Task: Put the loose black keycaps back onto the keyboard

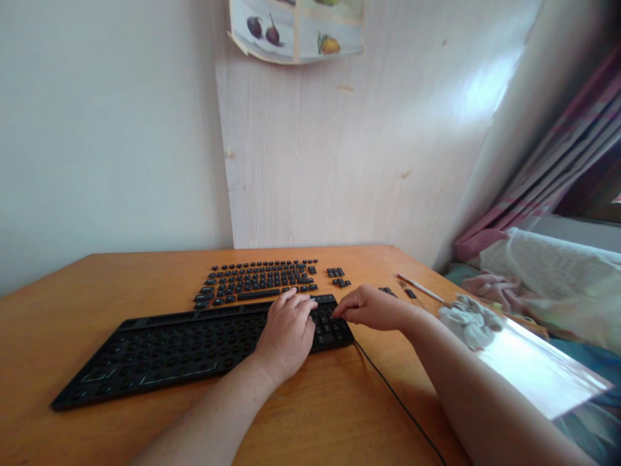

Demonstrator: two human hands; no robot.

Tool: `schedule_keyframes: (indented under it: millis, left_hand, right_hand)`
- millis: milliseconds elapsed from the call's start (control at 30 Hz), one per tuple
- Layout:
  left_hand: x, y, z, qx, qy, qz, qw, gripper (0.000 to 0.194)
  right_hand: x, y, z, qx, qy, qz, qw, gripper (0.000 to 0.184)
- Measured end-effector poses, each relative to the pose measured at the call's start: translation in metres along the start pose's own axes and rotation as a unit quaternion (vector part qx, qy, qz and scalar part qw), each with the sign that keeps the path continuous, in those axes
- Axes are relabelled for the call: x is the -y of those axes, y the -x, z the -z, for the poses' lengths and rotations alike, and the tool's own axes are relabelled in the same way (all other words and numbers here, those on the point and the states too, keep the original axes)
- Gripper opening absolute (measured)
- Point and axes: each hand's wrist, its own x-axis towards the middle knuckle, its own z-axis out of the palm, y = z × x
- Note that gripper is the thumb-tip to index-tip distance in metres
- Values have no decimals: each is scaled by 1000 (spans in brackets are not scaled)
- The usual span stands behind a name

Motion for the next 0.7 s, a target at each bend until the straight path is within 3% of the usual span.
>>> schedule_keyframes:
  millis: [267, 600, 700]
  left_hand:
    - [1, -1, -1, -5, -5, -2, 1000, 34]
    - [1, -1, 0, -8, 3, -3, 1000, 34]
    - [1, 0, 1, -5, -1, -5, 1000, 34]
  right_hand:
    - [-1, 1, -1, 28, 4, -27, 999, 36]
    - [2, 1, 0, 15, 1, -13, 1000, 35]
    - [1, 1, 3, -15, 0, -2, 1000, 33]
